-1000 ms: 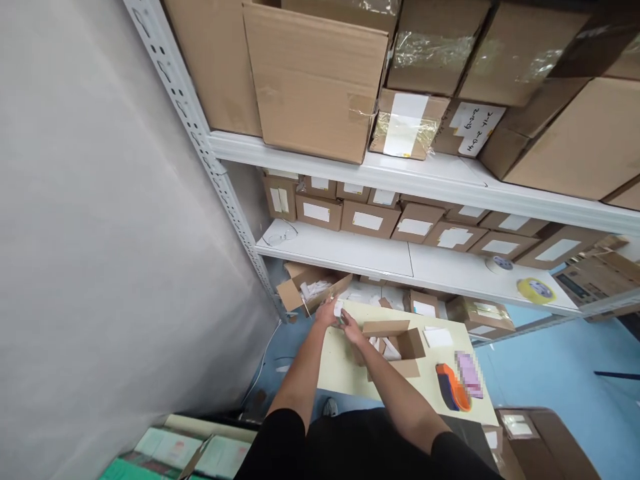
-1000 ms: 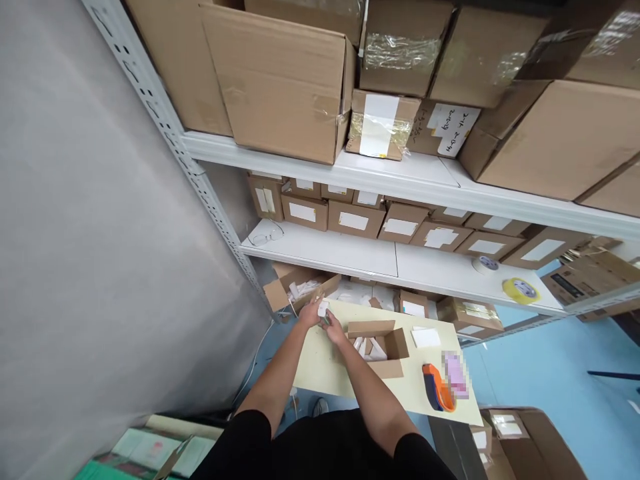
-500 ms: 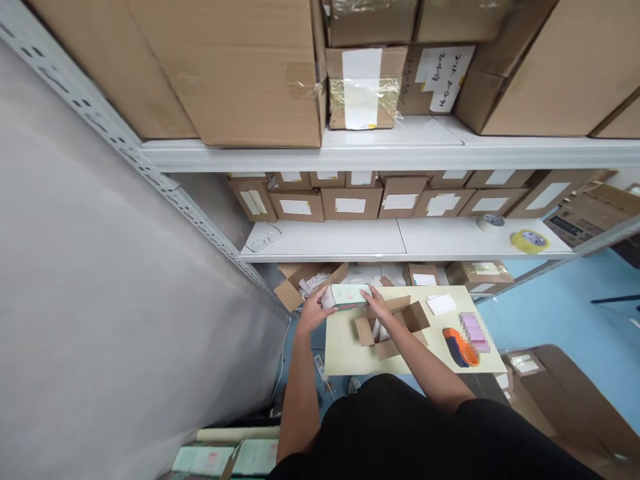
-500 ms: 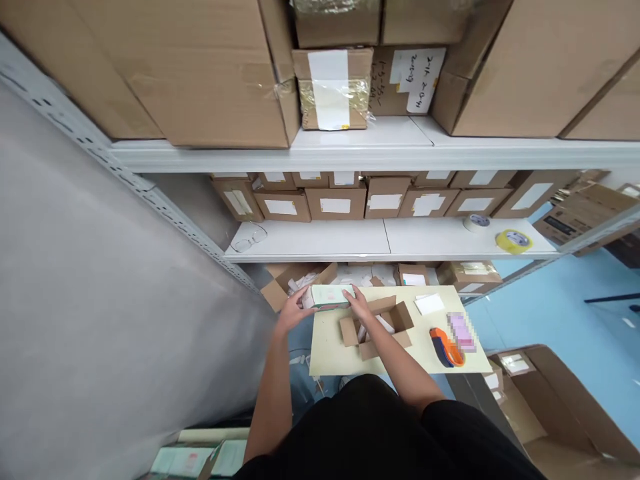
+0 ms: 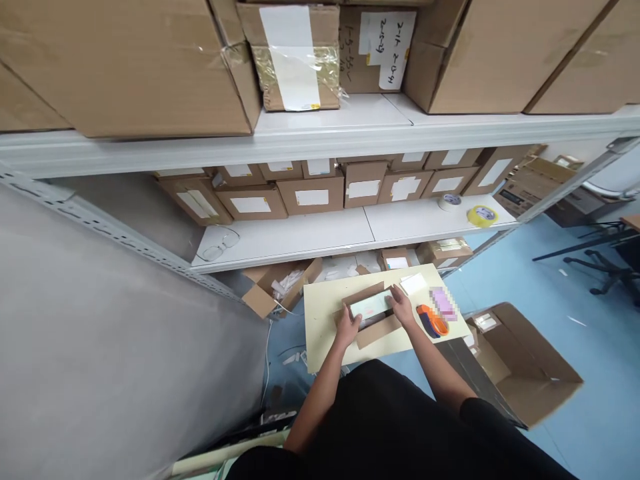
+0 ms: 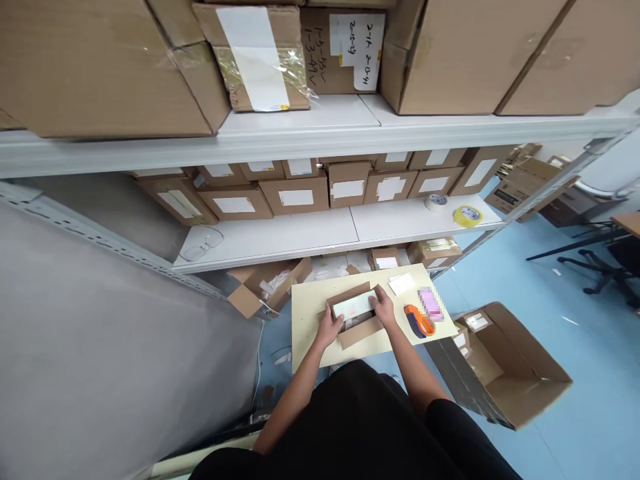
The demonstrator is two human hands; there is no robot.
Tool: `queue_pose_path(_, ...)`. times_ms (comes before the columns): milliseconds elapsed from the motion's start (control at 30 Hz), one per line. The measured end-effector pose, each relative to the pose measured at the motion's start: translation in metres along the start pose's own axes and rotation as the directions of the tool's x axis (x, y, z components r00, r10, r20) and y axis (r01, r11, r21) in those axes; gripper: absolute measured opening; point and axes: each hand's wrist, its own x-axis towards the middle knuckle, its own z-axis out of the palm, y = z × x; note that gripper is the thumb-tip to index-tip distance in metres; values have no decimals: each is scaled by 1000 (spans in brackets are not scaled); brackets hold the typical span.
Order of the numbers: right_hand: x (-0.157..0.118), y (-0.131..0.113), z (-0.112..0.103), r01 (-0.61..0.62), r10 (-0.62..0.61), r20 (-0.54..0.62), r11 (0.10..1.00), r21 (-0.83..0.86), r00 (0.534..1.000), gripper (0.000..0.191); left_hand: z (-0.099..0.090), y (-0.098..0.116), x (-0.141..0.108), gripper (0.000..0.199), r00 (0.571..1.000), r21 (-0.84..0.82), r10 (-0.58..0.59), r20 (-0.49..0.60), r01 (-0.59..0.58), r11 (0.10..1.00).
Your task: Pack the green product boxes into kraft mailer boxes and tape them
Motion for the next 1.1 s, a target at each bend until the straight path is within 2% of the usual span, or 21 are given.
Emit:
queue_pose_path(100,2,5,-14,19,-22,-48,998,-62,999,83,1,1,5,88,999,61,-9,43,6,998)
queue_pose_path(200,-3,9,-24,60,-64,-37,993,-102,997,77,6,-4,5,75,998,132,42,55,-49,990)
queue_pose_path(300,-14,15,-26,83,-87,-20,984,-155,996,70,14,-13,-1,68,994,272,37,107,-65,960)
queue_pose_path(400,-24,23,-23,130,-121,52,962,-238,991,64,25,-21,-12,75,992,377,47,120,-90,922)
queue_pose_path(500,-31,33,-21,230,-193,161,939,-256,968,62,35,-27,-20,79,992,421,101,78,-125,899)
queue_pose_path(600,-34,42,-23,300,-251,206,919,-256,946,59,45,-29,-23,68,994,490,82,70,-106,865)
queue_pose_path(733,-35,50,-34,345,-284,249,904,-252,926,60,54,-24,-25,42,998,554,-31,51,-2,832)
queue_pose_path(800,-35,49,-46,395,-323,291,887,-238,901,62,60,-16,-29,32,997,564,-71,19,48,824)
queue_pose_path(900,-34,41,-68,474,-366,376,844,-250,851,65,74,0,-46,28,996,561,-65,-55,84,823)
queue_pose_path(1000,-33,30,-89,565,-402,482,782,-261,779,68,94,11,-77,26,988,538,-48,-149,122,834)
queue_pose_path(1100,-38,27,-101,656,-460,555,722,-221,693,67,121,10,-119,24,963,489,-48,-267,178,854)
